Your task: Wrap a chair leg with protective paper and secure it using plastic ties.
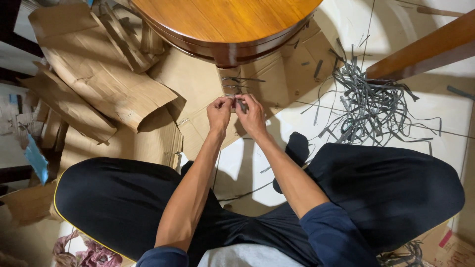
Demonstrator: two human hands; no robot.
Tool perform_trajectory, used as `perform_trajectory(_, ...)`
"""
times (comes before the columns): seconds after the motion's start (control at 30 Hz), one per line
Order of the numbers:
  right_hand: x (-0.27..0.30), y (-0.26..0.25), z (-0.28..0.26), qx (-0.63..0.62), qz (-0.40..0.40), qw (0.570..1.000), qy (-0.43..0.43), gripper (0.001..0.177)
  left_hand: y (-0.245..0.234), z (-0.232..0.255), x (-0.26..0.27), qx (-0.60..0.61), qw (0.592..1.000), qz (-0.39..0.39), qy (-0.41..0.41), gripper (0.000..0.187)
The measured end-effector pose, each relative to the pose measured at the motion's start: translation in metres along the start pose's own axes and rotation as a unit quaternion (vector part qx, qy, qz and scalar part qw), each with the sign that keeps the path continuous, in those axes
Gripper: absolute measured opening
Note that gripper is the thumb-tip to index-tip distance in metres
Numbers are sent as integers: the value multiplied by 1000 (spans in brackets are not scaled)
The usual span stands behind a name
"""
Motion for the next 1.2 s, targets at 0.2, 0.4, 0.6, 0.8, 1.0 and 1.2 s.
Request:
perform_trajectory(0.2, -5, 3, 4, -76, -30, 996, 28, 13, -6, 1, 1, -5, 999, 11, 31, 20)
perform_trajectory(0.4, -6, 26, 54, -191, -57, 952, 232, 11, -1, 1, 15, 23, 999, -16, 43, 21)
perform_trajectory(0.6, -8, 34, 68, -209, -71, 938, 266, 12, 0, 3, 9, 3, 997, -2, 78, 15)
perform_trajectory(0.8, -8, 41, 73, -197, -38, 940, 275, 12, 0, -9, -2, -52, 997, 14, 64, 13)
perform_trajectory(1.0, -11, 42, 106, -176, -7, 893, 414, 24, -4, -9, -7, -53, 994, 77, 63, 15)
perform_trajectory(1.2, -9, 35, 118, -236, 32, 874, 423, 28, -6, -6, -5, -6, 995, 70, 76, 16)
Point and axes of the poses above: each hand's wrist, its own x-axis away from the middle knuckle, its own y-axis out of the palm, z = x × y, the point moved 4 cm from there along -x, towards the middle knuckle, and after that the axes turned 9 degrees about y, right-handed, at the moved point
